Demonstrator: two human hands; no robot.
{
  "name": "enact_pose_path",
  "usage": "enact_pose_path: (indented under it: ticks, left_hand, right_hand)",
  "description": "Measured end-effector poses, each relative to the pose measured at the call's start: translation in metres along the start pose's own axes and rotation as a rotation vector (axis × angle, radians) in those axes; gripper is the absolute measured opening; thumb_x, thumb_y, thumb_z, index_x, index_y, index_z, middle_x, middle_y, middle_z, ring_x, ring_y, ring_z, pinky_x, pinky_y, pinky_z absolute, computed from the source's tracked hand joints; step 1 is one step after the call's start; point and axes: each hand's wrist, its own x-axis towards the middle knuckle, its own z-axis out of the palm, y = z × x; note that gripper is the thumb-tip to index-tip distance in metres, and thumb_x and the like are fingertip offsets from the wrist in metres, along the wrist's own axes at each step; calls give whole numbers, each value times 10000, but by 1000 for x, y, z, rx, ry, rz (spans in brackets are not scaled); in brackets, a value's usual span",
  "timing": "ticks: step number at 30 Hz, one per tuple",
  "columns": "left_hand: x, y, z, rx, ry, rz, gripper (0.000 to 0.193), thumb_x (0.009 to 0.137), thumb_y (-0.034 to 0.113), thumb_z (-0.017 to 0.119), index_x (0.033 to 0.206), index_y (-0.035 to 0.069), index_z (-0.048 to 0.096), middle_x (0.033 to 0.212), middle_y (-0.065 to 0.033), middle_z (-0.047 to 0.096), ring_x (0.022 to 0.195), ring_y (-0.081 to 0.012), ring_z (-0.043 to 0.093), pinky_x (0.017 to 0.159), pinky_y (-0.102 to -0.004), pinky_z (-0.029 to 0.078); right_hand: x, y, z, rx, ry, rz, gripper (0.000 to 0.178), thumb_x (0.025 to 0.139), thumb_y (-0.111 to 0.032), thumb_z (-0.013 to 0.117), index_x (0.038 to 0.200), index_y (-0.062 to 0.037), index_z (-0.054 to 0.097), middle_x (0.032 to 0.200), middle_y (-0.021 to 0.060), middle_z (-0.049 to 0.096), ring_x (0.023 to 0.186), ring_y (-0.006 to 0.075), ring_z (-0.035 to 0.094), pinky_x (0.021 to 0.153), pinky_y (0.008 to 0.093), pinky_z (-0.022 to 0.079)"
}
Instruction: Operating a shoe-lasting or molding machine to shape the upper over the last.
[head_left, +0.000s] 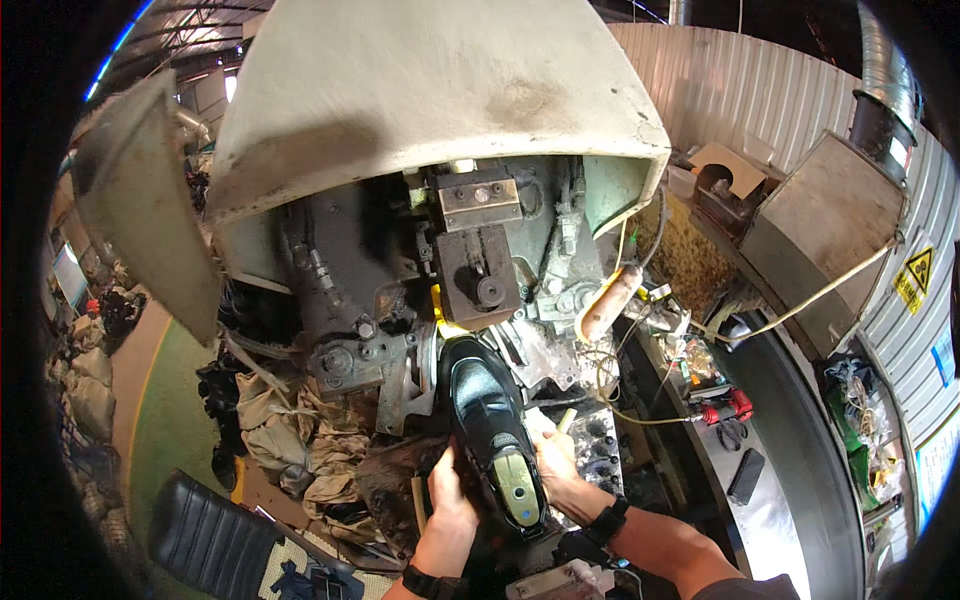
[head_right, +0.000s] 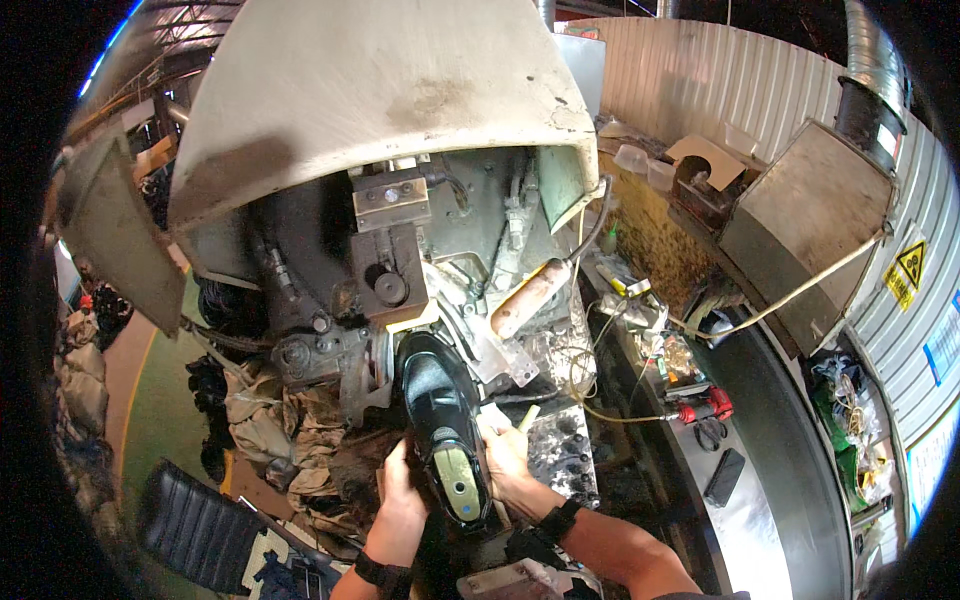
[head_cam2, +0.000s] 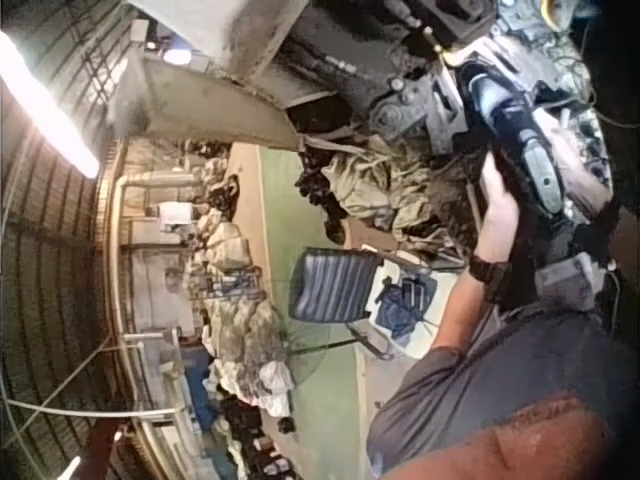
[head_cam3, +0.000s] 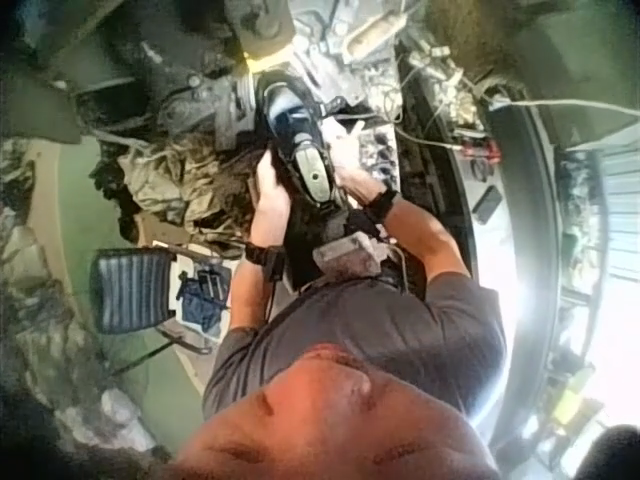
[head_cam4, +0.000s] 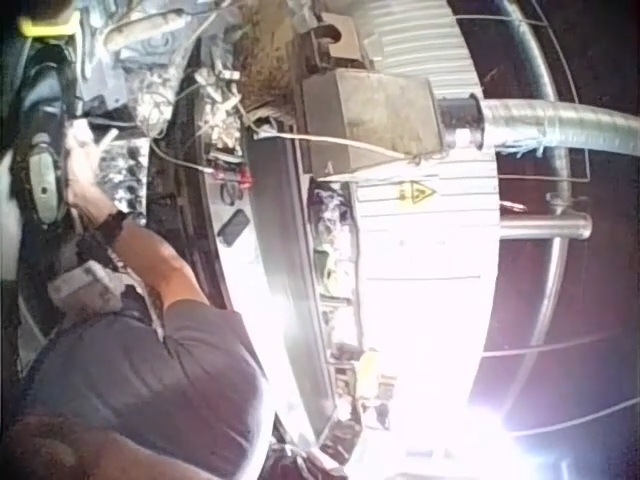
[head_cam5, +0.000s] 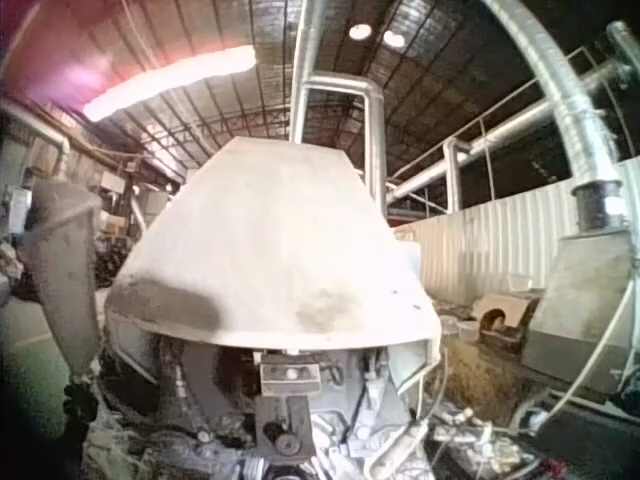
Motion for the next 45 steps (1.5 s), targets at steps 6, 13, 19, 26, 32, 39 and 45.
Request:
enact_pose_path:
  ticks: [6, 13, 19, 26, 32, 39, 45]
  left_hand:
    - [26, -9, -23, -15, 81, 83, 415, 1039, 339, 482, 1255, 20, 637, 1242, -131, 679, 1097, -296, 644, 1003, -411, 486]
    - [48, -27, -36, 118, 177, 380, 274, 1038, 230, 516, 1144, 19, 656, 1052, -83, 694, 927, -209, 665, 834, -348, 539]
    - [49, -27, -35, 123, 160, 384, 267, 1042, 242, 547, 1115, 11, 659, 1027, -83, 699, 897, -201, 671, 802, -343, 554]
    - [46, -23, -33, 69, 131, 272, 348, 1023, 315, 581, 1185, 13, 638, 1072, -97, 695, 921, -221, 681, 813, -371, 564]
    - [49, -16, -50, 185, 14, 285, 409, 1003, 374, 616, 1190, 12, 642, 1106, -88, 682, 970, -213, 648, 862, -358, 534]
    - [21, 53, -239, 475, 832, 915, 255, 1049, 273, 538, 1089, 24, 576, 953, -93, 678, 862, -194, 660, 803, -334, 557]
    - [27, -12, -455, 309, 578, -41, 866, 971, 747, 214, 1556, 113, 293, 1444, -146, 497, 1179, -353, 590, 907, -528, 507]
  right_hand:
    - [18, 12, -11, 141, -141, 68, 193, 1008, -138, 601, 1050, 42, 658, 895, 95, 722, 708, 172, 699, 627, 317, 591]
    - [34, 18, -9, 243, -195, 54, 178, 1009, -139, 605, 1081, 15, 658, 950, 84, 724, 771, 168, 704, 684, 316, 606]
    - [34, 14, -3, 295, -222, 56, 223, 1000, -185, 633, 1112, 3, 674, 982, 91, 728, 777, 172, 705, 679, 319, 603]
    - [24, 3, -1, 211, -186, 114, 251, 1005, -239, 631, 1066, -2, 688, 977, 92, 734, 791, 173, 714, 683, 325, 607]
    - [37, 11, -23, 61, -245, 128, 280, 1017, -268, 617, 1193, -50, 619, 1045, 37, 700, 845, 121, 668, 740, 299, 573]
    - [34, -57, -131, -403, -318, 135, 421, 1041, -275, 558, 1318, 31, 477, 1108, 189, 683, 928, 221, 711, 804, 322, 620]
    - [-3, -40, -241, -387, -20, 108, 432, 1002, -278, 623, 1249, 53, 495, 1132, 205, 671, 966, 272, 709, 873, 415, 581]
